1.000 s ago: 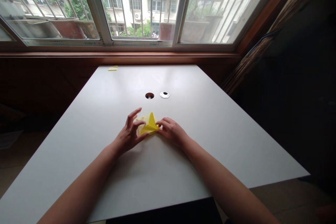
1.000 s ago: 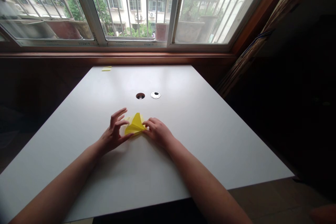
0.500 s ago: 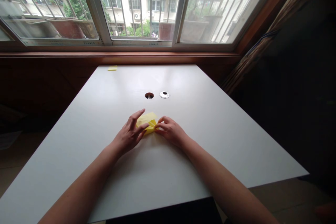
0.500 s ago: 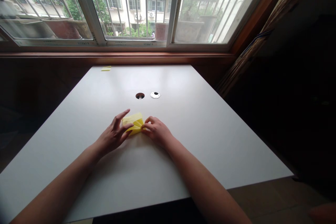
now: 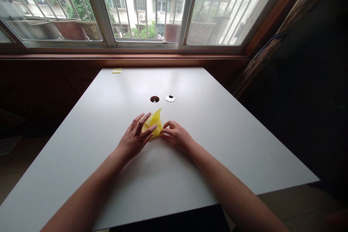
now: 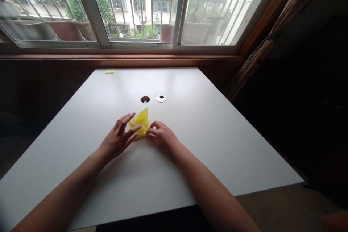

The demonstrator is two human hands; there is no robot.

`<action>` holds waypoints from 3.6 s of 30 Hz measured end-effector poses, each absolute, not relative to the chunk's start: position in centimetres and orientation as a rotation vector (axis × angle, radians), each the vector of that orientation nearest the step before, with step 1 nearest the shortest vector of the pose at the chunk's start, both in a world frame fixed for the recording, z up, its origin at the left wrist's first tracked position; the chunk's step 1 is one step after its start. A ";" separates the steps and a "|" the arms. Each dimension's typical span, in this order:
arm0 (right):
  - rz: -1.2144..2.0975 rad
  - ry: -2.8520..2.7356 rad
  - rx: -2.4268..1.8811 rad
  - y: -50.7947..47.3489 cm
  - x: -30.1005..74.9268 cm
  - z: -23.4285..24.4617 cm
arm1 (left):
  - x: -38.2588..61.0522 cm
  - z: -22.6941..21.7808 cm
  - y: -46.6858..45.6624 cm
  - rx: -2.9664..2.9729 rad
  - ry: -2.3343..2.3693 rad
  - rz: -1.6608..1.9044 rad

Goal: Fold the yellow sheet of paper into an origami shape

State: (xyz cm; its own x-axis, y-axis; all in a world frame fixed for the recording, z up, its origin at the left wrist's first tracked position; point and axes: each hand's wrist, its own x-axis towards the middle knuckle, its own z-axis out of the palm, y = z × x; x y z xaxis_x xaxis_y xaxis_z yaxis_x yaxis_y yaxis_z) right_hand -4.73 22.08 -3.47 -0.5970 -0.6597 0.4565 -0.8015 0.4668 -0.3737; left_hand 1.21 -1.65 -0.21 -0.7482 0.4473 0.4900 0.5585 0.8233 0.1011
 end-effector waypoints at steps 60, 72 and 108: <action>1.323 -2.504 1.152 22.2 -4.8 -3.2 | 0.6 -1.7 -1.1 -0.603 -2.598 -0.524; 1.168 -2.514 1.185 22.0 -4.6 -2.8 | 0.3 -1.9 -1.7 -0.663 -2.687 -0.389; 0.909 -2.491 1.326 21.4 -4.3 -2.7 | 0.0 -2.6 -1.3 -0.658 -2.603 -0.565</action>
